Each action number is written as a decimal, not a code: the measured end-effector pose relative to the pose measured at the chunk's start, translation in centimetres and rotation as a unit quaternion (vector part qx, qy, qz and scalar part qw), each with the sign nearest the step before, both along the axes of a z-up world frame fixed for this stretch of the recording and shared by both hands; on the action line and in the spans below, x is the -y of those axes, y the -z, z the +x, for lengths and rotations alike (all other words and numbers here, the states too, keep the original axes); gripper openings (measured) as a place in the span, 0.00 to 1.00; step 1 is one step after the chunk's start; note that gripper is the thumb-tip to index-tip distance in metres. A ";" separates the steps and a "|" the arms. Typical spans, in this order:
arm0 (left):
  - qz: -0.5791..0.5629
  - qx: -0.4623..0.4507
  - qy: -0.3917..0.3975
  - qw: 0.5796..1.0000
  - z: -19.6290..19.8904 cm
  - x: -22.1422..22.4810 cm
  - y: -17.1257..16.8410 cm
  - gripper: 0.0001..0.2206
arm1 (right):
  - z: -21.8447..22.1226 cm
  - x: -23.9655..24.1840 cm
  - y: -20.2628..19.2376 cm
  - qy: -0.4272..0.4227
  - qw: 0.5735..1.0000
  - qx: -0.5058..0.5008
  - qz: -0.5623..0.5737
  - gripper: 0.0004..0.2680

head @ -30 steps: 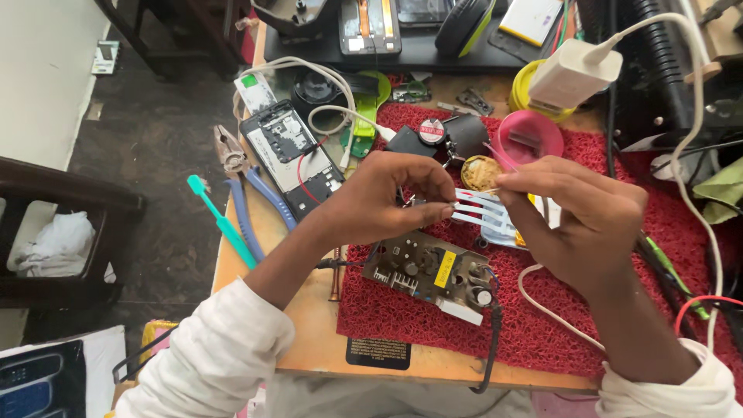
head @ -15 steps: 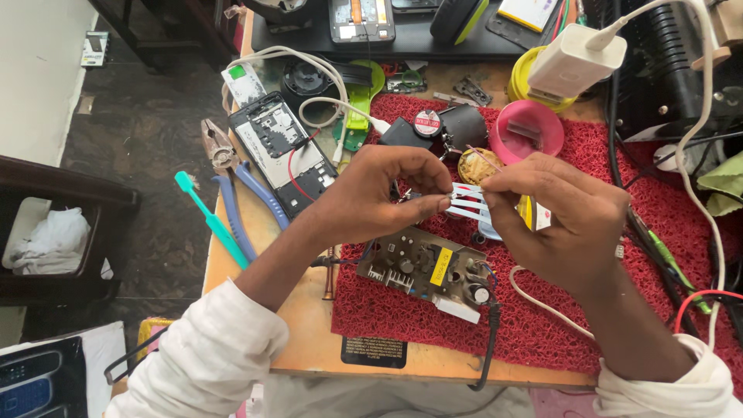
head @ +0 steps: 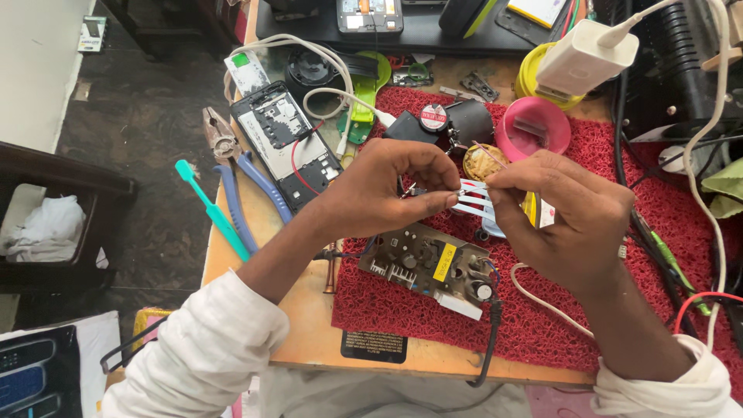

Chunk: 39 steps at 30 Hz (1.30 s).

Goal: The person twists and connects two wires together by hand above a circuit board and various electronic components on a workbench.

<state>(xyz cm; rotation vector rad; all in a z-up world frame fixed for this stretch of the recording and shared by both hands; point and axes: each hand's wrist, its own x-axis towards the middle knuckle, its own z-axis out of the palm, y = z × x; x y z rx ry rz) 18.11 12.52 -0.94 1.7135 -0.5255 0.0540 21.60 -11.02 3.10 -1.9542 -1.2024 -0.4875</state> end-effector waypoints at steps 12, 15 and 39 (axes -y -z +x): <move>-0.003 -0.004 0.004 1.000 0.0 0.0 0.0 0.06 | 0.0 -0.1 0.1 0.004 1.000 0.000 0.003 0.05; 0.003 -0.008 0.000 1.000 0.0 0.0 0.0 0.06 | -0.1 -0.3 0.2 0.002 1.000 -0.006 0.005 0.05; -0.027 -0.033 -0.005 0.999 0.2 0.3 0.7 0.07 | 0.3 -0.4 0.6 0.007 0.999 -0.033 -0.020 0.05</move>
